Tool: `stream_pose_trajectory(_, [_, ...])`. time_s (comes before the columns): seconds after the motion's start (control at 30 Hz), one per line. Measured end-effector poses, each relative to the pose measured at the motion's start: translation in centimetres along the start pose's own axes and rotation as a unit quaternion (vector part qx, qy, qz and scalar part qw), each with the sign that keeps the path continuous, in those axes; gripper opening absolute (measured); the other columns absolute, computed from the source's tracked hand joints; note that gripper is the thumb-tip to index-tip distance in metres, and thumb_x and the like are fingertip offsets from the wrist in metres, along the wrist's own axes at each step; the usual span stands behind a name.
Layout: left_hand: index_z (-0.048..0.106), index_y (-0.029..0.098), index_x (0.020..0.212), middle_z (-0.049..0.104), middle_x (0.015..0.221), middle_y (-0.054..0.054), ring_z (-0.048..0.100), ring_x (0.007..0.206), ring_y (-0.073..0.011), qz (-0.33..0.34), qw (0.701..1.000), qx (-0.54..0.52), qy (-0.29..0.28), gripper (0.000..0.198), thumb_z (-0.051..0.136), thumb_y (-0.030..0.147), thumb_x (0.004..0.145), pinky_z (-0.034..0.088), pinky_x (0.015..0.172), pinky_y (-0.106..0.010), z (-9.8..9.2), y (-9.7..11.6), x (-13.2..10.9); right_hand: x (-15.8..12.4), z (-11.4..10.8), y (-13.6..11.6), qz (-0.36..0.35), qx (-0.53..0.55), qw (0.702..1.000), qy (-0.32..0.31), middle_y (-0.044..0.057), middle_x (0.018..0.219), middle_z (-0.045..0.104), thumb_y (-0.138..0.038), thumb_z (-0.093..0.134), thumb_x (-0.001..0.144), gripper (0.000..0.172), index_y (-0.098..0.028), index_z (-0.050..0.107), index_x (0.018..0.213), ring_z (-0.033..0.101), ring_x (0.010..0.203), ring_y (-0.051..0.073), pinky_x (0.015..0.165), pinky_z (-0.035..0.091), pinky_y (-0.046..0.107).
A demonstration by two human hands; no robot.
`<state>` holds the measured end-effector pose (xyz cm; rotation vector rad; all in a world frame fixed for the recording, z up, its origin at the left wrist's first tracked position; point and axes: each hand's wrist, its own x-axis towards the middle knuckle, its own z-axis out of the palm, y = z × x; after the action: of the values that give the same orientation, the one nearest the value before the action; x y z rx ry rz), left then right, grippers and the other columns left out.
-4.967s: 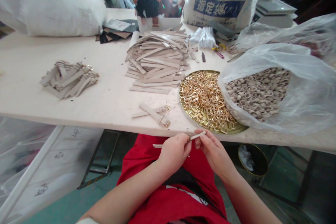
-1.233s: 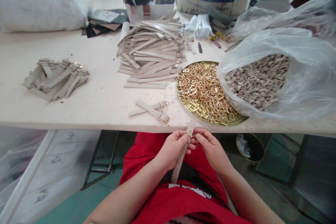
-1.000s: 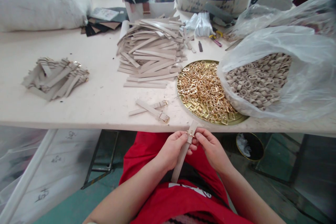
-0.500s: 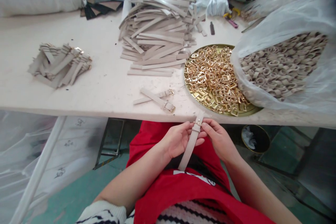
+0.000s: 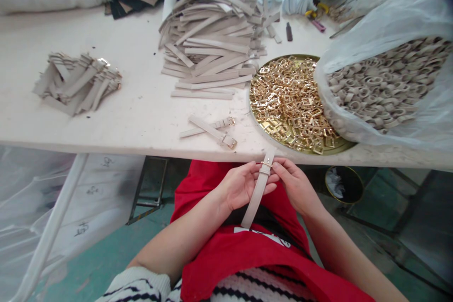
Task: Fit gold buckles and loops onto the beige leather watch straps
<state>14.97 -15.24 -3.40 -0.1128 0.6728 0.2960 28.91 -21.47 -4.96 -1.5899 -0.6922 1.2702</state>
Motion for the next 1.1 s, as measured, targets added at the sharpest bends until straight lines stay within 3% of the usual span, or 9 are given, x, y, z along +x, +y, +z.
stream_pose_trajectory(1.1, [0.058, 0.003, 0.094, 0.065, 0.083, -0.013, 0.065, 0.078, -0.0198, -0.003, 1.000, -0.013, 0.001, 0.030, 0.036, 0.022, 0.088, 0.049, 0.075, -0.032, -0.49, -0.27, 0.52, 0.17, -0.16, 0.44, -0.003, -0.012, 1.000, -0.005, 0.001, 0.084, 0.064, -0.042, 0.056, 0.078, 0.024, -0.022, 0.062, 0.089, 0.057, 0.082, 0.018, 0.082, 0.043, 0.032])
